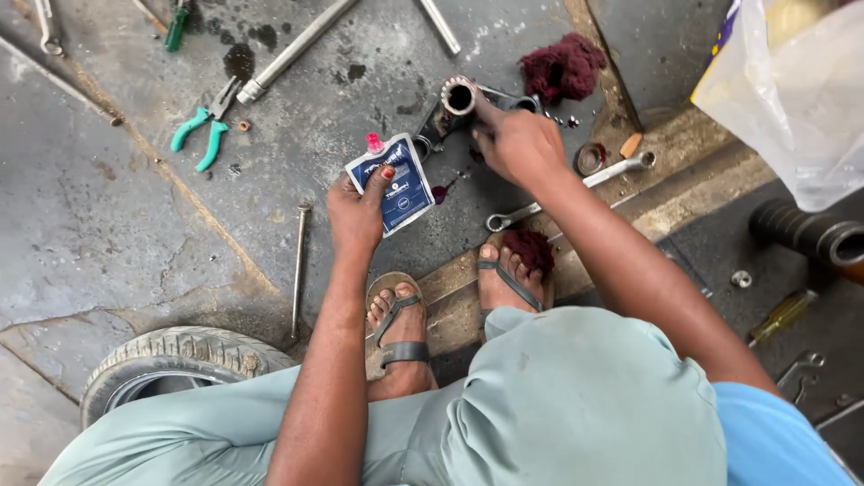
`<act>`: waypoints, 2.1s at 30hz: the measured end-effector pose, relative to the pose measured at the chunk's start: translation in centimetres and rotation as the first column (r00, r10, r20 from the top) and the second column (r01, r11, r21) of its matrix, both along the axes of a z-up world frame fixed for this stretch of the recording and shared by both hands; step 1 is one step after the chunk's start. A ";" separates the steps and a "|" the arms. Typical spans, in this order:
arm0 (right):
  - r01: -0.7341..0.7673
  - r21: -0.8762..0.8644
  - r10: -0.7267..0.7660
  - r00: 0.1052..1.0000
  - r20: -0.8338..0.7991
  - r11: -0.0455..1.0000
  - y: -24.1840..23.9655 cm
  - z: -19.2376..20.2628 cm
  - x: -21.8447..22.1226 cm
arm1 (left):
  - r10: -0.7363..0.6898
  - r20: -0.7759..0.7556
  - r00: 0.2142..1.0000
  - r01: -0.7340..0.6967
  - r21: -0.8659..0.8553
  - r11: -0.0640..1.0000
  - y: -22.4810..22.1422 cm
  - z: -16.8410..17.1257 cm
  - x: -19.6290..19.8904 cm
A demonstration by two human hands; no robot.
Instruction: Greasing and assembling internal components of a motorcycle front fork.
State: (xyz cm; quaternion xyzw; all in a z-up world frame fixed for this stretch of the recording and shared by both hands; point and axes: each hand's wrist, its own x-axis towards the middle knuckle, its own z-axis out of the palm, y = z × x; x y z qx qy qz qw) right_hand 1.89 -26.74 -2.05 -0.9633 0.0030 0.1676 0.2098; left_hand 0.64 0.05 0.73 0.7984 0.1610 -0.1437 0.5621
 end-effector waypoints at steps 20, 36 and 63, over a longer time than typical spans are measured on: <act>-0.128 -0.010 0.120 0.896 0.428 0.992 5.8 -0.2 -1.6 | 0.070 -0.051 0.996 -0.060 0.174 0.983 1.2 1.1 1.3; 0.116 0.216 -0.131 0.990 0.056 0.970 1.8 3.0 -2.6 | 0.006 -0.042 0.999 -0.004 0.047 0.999 0.7 -0.5 0.4; 0.503 0.863 -0.576 0.691 -0.436 -0.050 6.8 -0.3 -7.2 | -0.322 -0.101 0.941 0.332 0.099 0.938 -4.2 1.0 -2.4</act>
